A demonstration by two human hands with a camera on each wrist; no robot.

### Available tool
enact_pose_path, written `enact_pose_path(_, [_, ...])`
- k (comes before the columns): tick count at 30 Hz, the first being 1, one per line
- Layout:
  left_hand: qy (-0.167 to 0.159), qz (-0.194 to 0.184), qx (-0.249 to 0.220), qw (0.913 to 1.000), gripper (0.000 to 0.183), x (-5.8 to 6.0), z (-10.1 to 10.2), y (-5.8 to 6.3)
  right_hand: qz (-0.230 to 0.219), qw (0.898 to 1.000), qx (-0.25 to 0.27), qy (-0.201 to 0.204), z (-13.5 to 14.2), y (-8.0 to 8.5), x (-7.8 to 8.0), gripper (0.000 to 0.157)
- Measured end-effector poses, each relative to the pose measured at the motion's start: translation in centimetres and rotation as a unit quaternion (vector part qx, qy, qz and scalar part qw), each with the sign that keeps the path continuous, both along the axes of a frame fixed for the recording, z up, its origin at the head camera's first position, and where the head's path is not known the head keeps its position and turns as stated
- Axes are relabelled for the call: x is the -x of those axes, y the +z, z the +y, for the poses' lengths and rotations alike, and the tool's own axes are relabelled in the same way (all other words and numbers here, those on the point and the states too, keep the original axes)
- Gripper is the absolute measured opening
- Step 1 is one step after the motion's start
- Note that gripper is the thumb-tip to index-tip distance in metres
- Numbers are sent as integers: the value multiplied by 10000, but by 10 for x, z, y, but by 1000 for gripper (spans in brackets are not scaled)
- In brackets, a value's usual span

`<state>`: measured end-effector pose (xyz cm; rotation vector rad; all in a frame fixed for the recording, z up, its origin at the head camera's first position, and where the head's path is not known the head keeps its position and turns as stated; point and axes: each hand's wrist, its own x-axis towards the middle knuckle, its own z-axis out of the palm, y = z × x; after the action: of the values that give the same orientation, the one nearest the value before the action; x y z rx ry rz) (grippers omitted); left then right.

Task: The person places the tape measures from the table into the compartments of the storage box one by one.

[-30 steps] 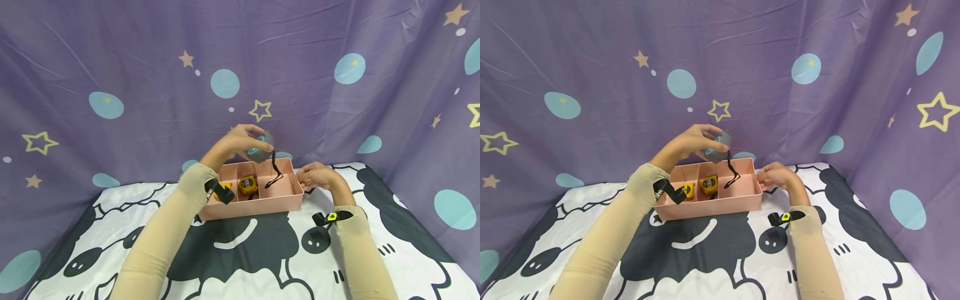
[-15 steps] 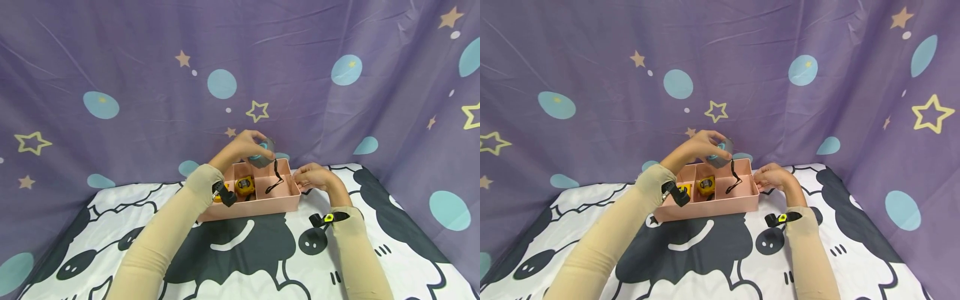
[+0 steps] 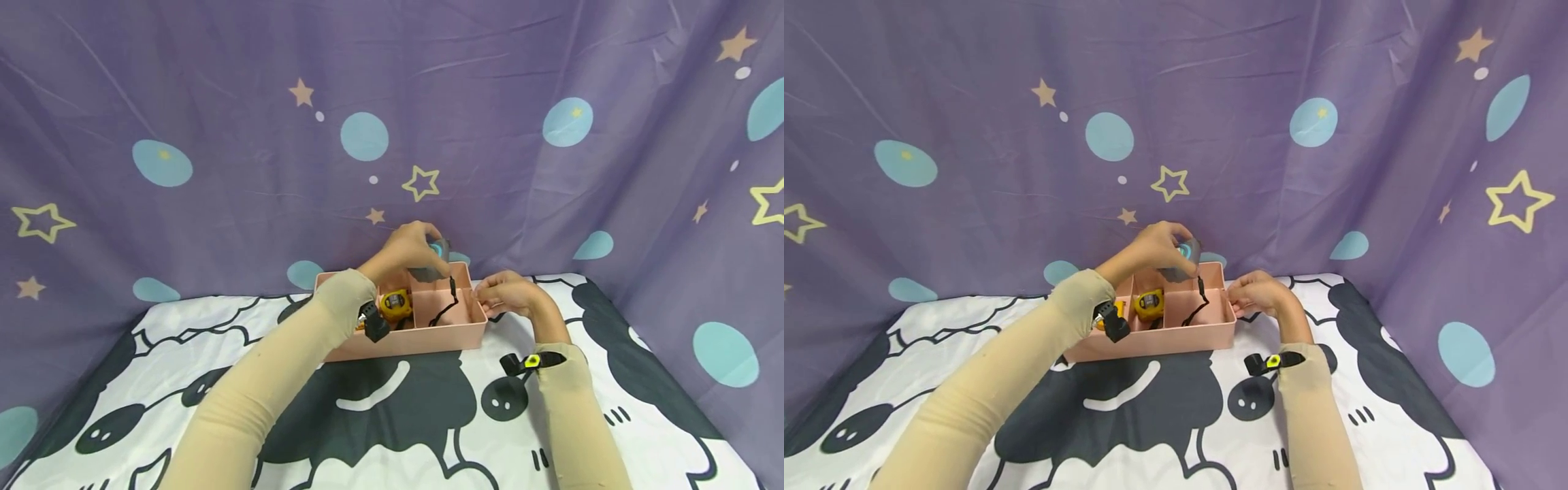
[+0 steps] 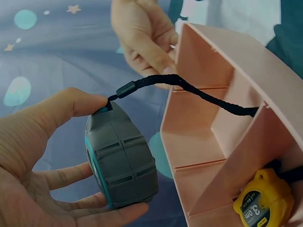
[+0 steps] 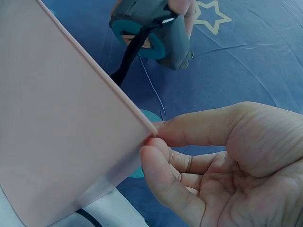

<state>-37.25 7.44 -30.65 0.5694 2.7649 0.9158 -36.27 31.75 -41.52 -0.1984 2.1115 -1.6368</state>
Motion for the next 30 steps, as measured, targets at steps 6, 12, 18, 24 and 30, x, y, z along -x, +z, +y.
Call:
enact_pose_path(6, [-146, 698, 650, 9953, 64, -4, 10, -6, 21, 10000, -28, 49, 2, 0, -1, 10])
enact_pose_path(12, [-349, 1055, 1120, 9875, 65, -4, 18, -10, 48, 10000, -81, 5, 4, 4, -2, 11])
enact_pose_path(18, [-967, 1080, 1674, 9752, 69, 1, 21, -7, 104, 9999, -111, -71, 4, 5, -1, 14])
enact_pose_path(24, [-1530, 672, 2073, 9639, 70, 4, 25, -4, 67, 9998, -172, -106, 5, 4, -3, 19])
enact_pose_path(30, [-1727, 236, 2139, 9612, 70, 9, 31, -3, 57, 9995, -253, -187, 6, 4, -5, 24])
